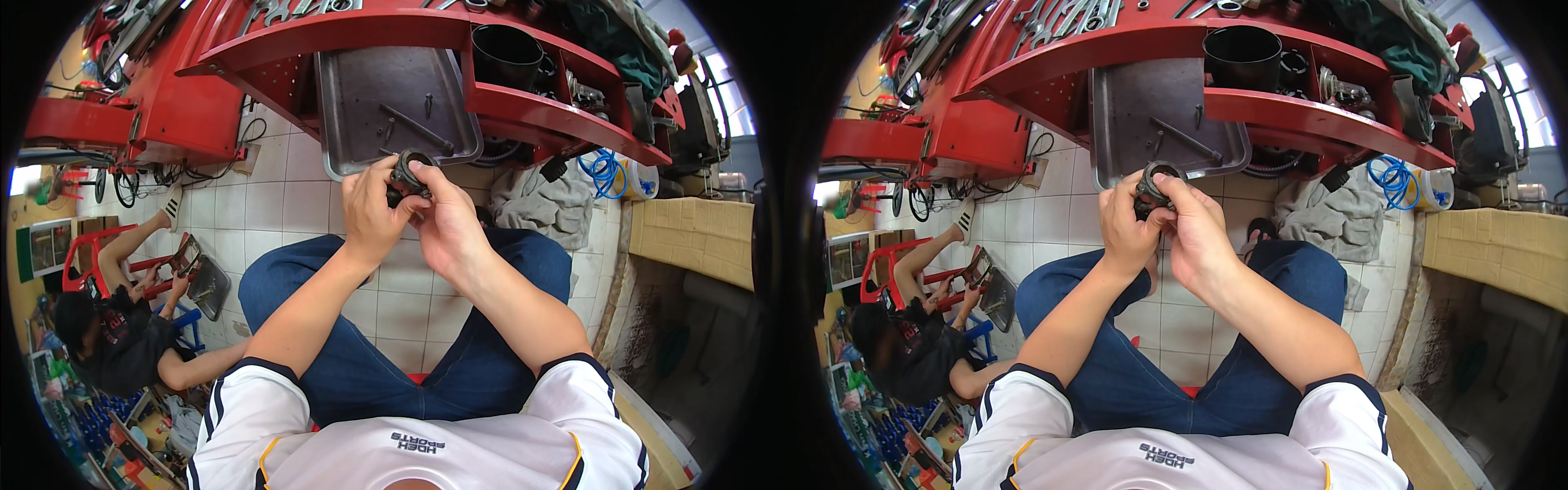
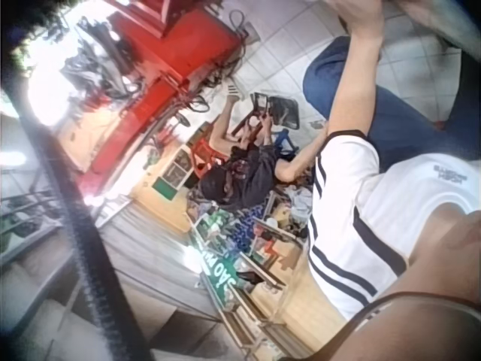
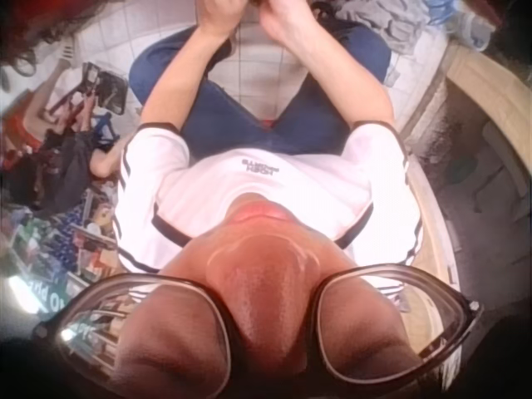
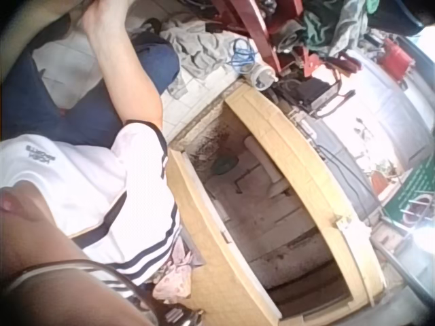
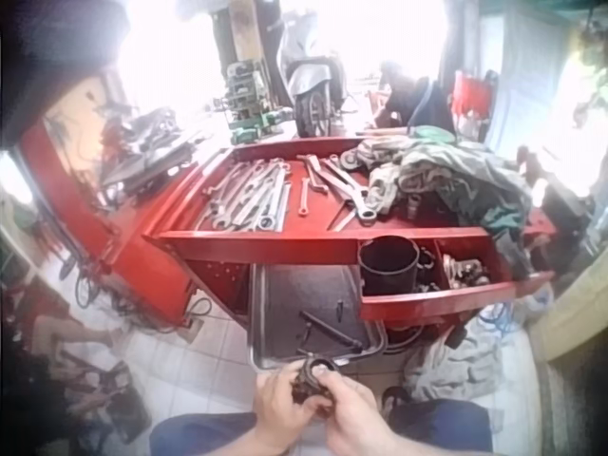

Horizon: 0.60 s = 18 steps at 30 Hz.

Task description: The person sits on a low stool in a workshop and uses a wrench to loosen and remove a bolt from a cylindrical mechanical part. They then manipulate the part with their hands, inspecting the interior and adjusting internal components.

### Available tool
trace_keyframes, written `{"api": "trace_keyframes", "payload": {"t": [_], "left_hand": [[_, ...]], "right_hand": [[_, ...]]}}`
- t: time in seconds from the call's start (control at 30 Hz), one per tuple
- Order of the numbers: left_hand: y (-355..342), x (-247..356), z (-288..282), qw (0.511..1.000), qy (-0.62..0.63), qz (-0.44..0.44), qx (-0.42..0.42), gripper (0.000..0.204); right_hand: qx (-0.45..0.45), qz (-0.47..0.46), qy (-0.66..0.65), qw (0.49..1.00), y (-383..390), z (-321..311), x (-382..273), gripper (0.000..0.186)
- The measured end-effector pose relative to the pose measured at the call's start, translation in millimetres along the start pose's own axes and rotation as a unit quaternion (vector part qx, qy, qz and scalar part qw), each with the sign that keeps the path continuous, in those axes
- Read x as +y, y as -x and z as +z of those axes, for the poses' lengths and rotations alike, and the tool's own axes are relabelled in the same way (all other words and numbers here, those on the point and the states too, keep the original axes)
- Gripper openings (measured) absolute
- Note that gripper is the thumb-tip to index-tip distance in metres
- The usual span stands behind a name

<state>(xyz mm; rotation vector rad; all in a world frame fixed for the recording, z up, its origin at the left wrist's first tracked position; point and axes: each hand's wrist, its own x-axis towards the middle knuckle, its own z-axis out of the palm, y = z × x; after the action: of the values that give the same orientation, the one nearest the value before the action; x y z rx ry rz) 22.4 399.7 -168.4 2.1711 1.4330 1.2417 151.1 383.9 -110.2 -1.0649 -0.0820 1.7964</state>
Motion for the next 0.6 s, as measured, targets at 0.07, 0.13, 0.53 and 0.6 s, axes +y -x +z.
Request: {"api": "trace_keyframes", "payload": {"t": [0.07, 0.13, 0.53, 0.6], "left_hand": [[0, 1, 0, 1.0, 0.001, 0.015, 0.004, 0.067], [1, 3, 0, 1.0, 0.0, 0.026, 0.01, 0.066], [12, -8, 9, 0.993, 0.099, 0.017, 0.057, 0.06], [12, -13, 8, 0.992, 0.116, -0.004, 0.041, 0.068]], "right_hand": [[0.01, 0.001, 0.006, 1.0, 4, 2, -2, 0.021], [0.002, 0.006, 0.001, 1.0, 6, 1, -1, 0.02], [-0.024, -0.035, 0.02, 0.999, 8, 6, -5, 0.03], [-0.044, -0.041, 0.036, 0.998, 5, 4, -5, 0.039]]}}
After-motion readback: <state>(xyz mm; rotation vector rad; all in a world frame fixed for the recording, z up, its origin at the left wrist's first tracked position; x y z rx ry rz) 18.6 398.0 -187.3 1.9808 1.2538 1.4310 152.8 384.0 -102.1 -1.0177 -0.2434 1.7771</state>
